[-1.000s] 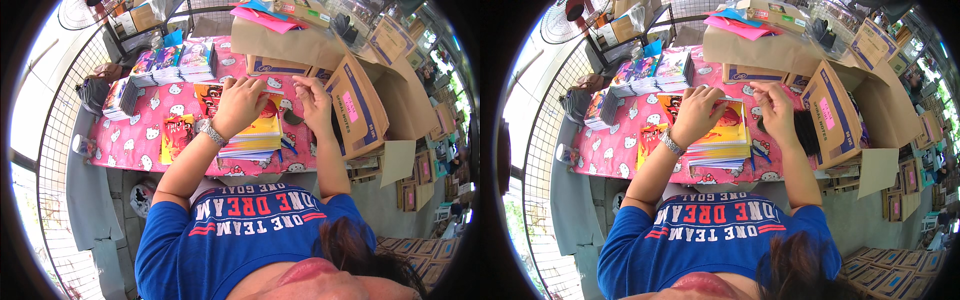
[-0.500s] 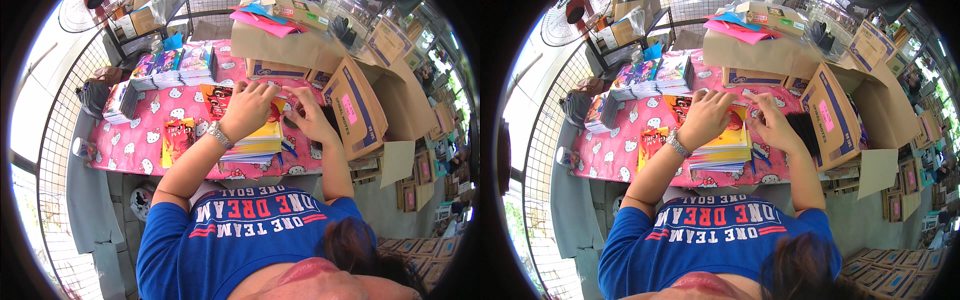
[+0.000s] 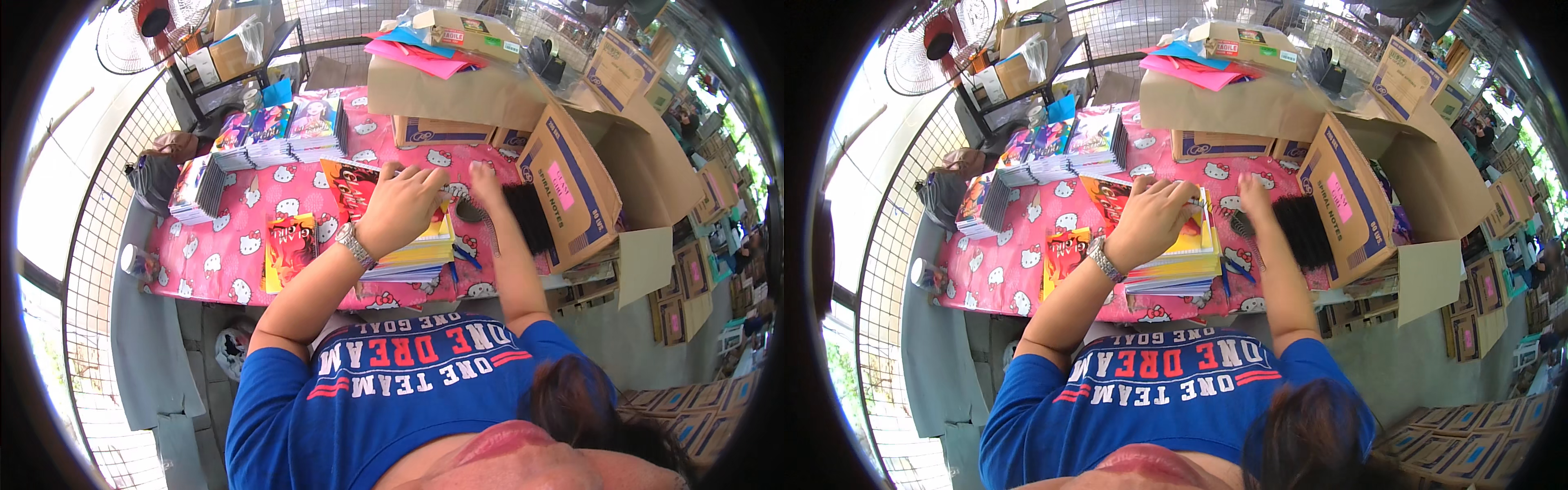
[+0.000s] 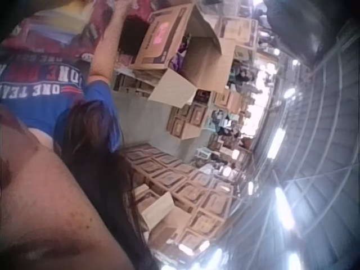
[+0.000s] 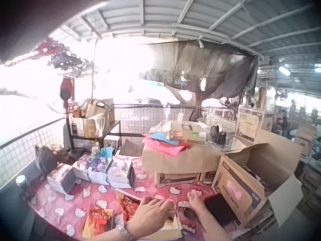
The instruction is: The person aligns notebooks one at a time and manually threads plastic spiral binding coils through the punched holes, using pliers to trim and secure the ends.
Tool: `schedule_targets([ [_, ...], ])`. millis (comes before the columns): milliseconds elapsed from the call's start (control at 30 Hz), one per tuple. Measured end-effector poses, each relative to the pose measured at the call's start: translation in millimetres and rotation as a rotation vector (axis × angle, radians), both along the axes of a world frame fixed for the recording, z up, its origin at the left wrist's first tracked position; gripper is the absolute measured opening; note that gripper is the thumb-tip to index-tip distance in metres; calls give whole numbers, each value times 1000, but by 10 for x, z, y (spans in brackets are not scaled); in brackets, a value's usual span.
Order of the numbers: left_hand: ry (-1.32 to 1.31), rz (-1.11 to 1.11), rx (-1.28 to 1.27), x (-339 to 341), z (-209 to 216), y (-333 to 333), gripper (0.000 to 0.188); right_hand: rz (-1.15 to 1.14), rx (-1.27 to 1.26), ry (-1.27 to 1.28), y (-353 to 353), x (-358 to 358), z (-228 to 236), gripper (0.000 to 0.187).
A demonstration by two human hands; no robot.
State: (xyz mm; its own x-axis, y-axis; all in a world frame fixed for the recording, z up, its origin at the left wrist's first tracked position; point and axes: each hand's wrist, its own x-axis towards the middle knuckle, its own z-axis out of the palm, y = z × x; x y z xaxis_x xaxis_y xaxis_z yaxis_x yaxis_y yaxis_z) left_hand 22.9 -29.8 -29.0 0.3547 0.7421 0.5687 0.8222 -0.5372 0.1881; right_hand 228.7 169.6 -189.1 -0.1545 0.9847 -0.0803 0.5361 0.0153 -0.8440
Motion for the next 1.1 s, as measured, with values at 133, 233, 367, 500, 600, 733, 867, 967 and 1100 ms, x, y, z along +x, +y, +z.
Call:
schedule_targets([
  [133,-16,-9,-47,-117,-87,-35,16,-174,-19,-716,-198,-312,-1019,73],
  [233,22,237,52,-94,-99,-152,22,-156,64,-828,-315,-279,-1039,72],
  [367,63,224,69,-228,-161,-59,27,228,-5,-404,309,-24,-568,69],
  [500,67,60,61,-346,-178,324,31,673,-86,723,-301,-228,1273,68],
  [600,67,209,66,-171,-115,395,37,1051,-248,956,-555,-53,1704,68],
  [733,-100,190,-2,-92,-196,337,39,1014,-67,394,-536,23,1717,62],
  [867,-232,112,36,-120,-151,257,39,1112,-236,610,-489,-2,1719,52],
  [967,-183,134,78,-141,-196,179,40,1247,-174,705,-555,-40,1728,50],
  [1100,-140,175,18,-168,-154,202,43,1141,-77,334,-493,-78,1791,52],
])
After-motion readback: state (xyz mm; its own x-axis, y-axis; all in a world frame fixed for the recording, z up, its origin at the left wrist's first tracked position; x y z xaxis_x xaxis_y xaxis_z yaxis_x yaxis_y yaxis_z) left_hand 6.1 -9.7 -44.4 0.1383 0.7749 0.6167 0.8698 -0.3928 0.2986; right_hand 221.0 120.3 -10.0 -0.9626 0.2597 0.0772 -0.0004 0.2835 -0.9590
